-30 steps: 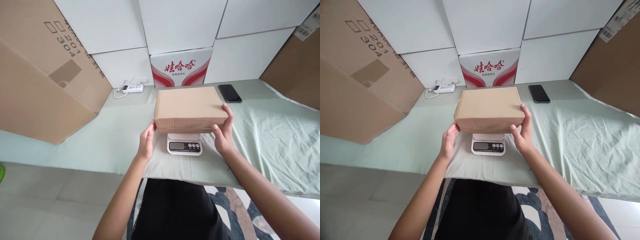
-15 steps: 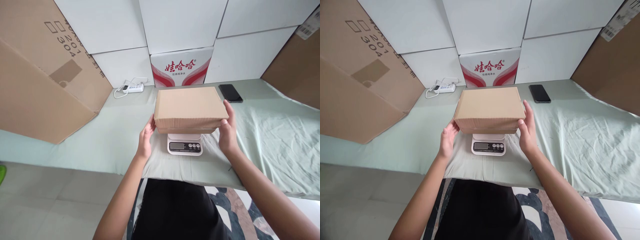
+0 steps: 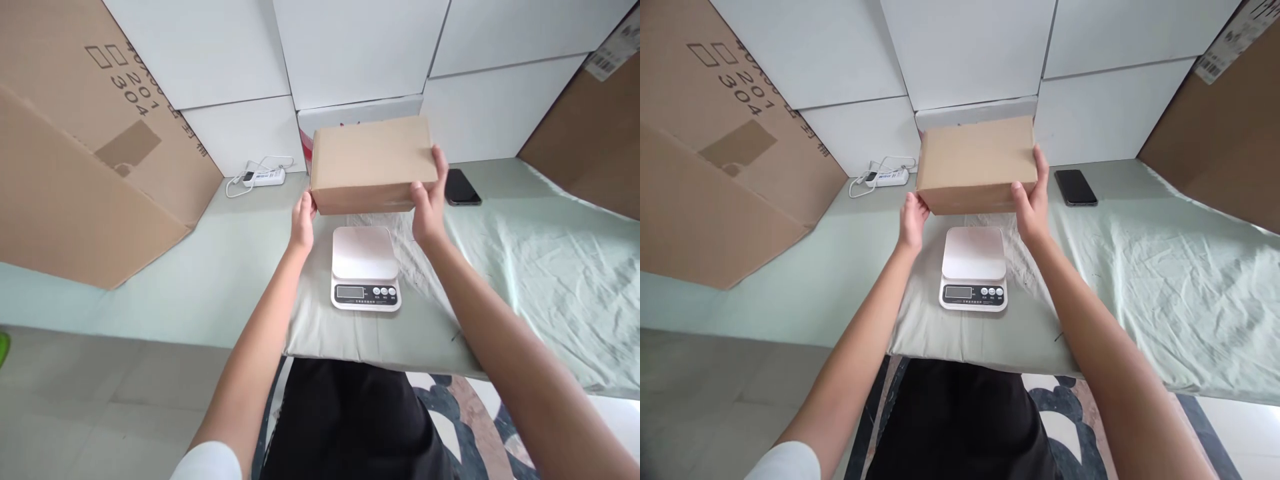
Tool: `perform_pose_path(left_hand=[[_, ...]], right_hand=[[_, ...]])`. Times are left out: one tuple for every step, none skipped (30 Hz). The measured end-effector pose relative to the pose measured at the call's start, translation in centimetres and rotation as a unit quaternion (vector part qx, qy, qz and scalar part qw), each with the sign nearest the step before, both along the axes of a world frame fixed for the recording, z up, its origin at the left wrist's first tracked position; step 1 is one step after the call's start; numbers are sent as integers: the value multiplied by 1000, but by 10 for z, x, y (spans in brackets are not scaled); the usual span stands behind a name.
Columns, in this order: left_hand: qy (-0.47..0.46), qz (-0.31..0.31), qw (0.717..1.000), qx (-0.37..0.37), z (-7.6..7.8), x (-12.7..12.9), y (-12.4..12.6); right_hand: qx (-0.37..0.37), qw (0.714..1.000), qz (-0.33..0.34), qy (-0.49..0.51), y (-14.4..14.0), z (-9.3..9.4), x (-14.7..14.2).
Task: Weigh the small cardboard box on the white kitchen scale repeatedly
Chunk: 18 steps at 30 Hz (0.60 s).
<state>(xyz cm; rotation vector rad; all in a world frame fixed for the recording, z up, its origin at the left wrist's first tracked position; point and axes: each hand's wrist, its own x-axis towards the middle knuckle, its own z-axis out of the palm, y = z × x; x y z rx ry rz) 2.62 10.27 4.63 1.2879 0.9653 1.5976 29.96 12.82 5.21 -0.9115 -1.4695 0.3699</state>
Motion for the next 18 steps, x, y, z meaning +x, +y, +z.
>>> perform_pose_path(left_hand=[[0, 3, 1000, -18, -10, 3, 9], [6, 2, 999, -35, -20, 5, 15], [10, 1, 999, -51, -28, 6, 18], [14, -2, 998, -64, -34, 6, 20], [18, -5, 997, -73, -38, 5, 21], [18, -4, 997, -81, -41, 5, 20], [17, -1, 996, -88, -41, 4, 20], [16, 3, 996, -93, -41, 4, 20], [16, 7, 995, -97, -41, 4, 20], [15, 11, 995, -100, -40, 4, 21], [14, 14, 995, -103, -40, 5, 21], [15, 15, 994, -104, -40, 6, 22], [16, 14, 994, -105, -40, 7, 22], [18, 11, 994, -106, -40, 8, 23], [21, 9, 994, -106, -40, 8, 23], [25, 10, 994, -108, -39, 7, 23], [28, 15, 993, -110, -37, 4, 23], [26, 28, 993, -113, -34, -1, 23]], right_hand=[[-16, 1000, 0, 5, 9, -10, -2], [-34, 999, 3, 11, 16, -20, -3], [-47, 999, 6, 19, 21, -30, -3], [-57, 998, 10, 26, 24, -39, -3], [-65, 997, 14, 33, 26, -46, -2], [-73, 996, 19, 37, 27, -51, -2], [-79, 996, 22, 41, 27, -54, -1], [-86, 995, 25, 43, 28, -56, 0], [-92, 994, 27, 45, 29, -56, 1], [-98, 994, 26, 46, 29, -56, 1], [-102, 993, 25, 46, 30, -56, 1], [-106, 993, 22, 45, 30, -55, 0], [-107, 993, 19, 44, 31, -55, 0], [-109, 993, 18, 42, 31, -54, -1], [-110, 993, 19, 40, 32, -55, 0], [-112, 993, 21, 40, 32, -56, 1], [-113, 993, 24, 38, 33, -57, 4], [-113, 992, 27, 38, 35, -58, 9]])
